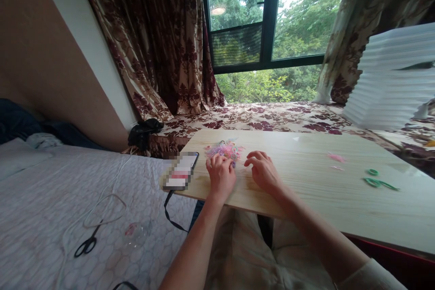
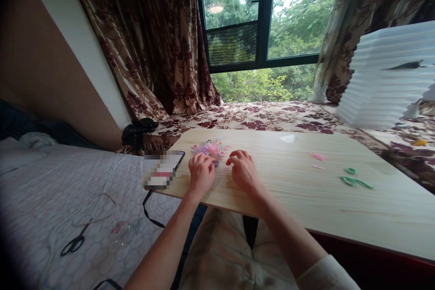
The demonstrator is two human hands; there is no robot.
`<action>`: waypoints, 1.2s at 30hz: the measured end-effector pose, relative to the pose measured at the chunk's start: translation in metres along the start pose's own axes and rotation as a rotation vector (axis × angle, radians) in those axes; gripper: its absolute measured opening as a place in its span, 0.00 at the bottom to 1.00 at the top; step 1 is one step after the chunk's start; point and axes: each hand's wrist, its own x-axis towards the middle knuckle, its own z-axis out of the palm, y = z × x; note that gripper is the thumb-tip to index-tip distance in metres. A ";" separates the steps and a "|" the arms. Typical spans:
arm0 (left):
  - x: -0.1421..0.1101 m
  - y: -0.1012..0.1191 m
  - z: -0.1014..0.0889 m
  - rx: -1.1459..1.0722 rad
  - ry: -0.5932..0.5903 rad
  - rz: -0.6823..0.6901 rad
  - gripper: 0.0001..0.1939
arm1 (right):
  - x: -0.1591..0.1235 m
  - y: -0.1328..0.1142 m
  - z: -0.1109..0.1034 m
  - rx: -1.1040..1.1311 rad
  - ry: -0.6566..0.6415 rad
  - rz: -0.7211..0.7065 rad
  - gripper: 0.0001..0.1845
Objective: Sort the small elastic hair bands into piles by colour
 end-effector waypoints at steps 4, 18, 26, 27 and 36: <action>0.000 0.000 0.000 -0.006 0.006 0.002 0.14 | 0.001 0.003 0.002 -0.018 -0.041 0.067 0.21; 0.000 0.000 0.000 -0.011 -0.006 0.002 0.14 | -0.001 -0.002 0.002 -0.034 -0.045 0.055 0.07; -0.001 -0.001 0.000 -0.020 0.002 0.003 0.14 | 0.001 0.000 0.001 -0.028 -0.076 0.040 0.08; 0.000 -0.001 0.000 -0.018 0.003 0.004 0.14 | 0.001 0.000 0.000 -0.030 -0.083 0.046 0.09; -0.002 -0.008 0.007 0.012 0.041 0.068 0.14 | -0.002 -0.004 -0.015 -0.064 -0.106 0.065 0.11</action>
